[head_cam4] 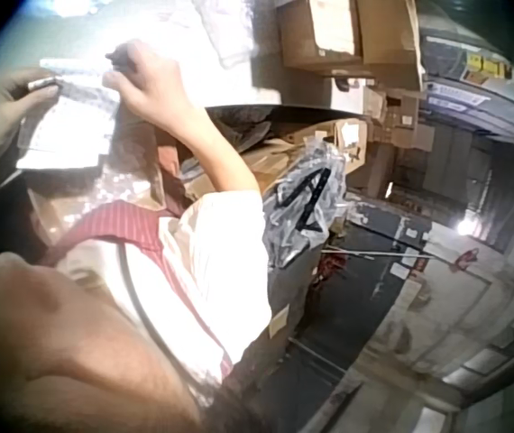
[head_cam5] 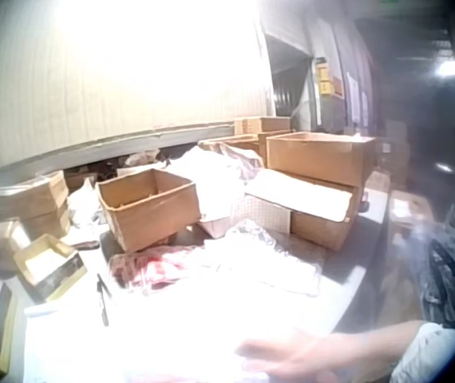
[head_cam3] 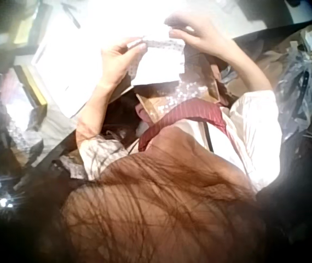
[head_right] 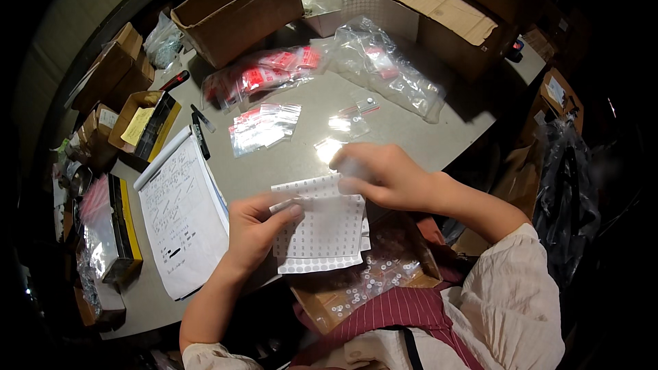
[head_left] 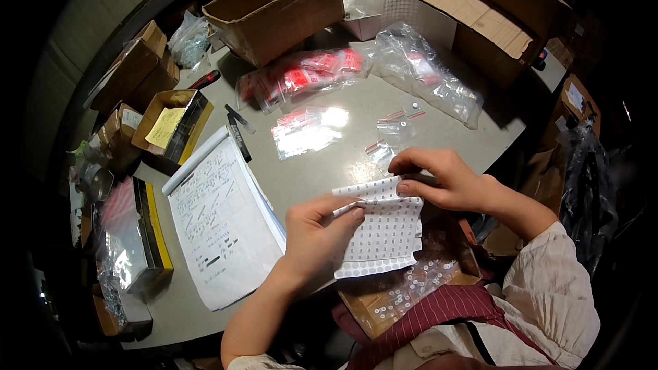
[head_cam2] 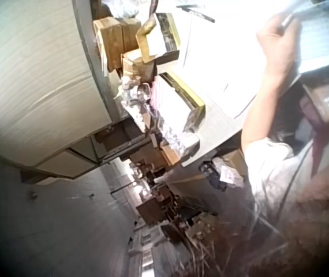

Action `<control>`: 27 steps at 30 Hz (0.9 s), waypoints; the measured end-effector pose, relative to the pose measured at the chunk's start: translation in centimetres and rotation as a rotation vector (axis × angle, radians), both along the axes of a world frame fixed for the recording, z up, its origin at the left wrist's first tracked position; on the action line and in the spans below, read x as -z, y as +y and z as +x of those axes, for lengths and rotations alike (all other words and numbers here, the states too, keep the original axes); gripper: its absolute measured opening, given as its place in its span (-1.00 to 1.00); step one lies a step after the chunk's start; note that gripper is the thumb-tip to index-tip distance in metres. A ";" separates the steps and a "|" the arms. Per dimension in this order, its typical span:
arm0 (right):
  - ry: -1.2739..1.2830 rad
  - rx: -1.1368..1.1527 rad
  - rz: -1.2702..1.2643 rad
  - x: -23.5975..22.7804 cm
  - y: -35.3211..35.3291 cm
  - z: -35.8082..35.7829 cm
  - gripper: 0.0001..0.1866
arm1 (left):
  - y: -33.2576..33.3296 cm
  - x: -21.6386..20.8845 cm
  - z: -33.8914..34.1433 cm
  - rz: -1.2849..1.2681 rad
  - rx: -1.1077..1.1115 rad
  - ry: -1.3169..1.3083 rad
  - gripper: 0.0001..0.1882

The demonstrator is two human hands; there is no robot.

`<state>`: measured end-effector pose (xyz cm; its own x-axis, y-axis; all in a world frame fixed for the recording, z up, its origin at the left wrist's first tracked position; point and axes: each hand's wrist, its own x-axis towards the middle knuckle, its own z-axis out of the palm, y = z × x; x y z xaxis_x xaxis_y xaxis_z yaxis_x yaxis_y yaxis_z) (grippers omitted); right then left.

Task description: The person sorts small sequins from a sheet into small plastic bags on a cluttered table. They repeatedly peel sequins from the sheet and place them into bags, occasionally folding the sheet and adjusting the bags. A second person is visible in the background handling a roll of tape.

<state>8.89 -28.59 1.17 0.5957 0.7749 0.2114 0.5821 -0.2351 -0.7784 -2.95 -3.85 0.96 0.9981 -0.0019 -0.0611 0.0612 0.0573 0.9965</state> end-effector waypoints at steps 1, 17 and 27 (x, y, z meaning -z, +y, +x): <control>-0.141 -0.013 -0.015 -0.1 0.2 0.1 -0.68 | 0.0 0.0 0.0 0.066 -0.006 -0.011 -0.85; -0.864 -0.183 -0.086 0.6 0.6 -0.2 -0.74 | 0.3 0.9 0.5 0.100 0.023 0.116 -0.82; -0.067 -0.014 -0.349 -1.7 0.3 11.2 -0.73 | 0.8 0.9 0.6 0.156 0.044 0.159 -0.80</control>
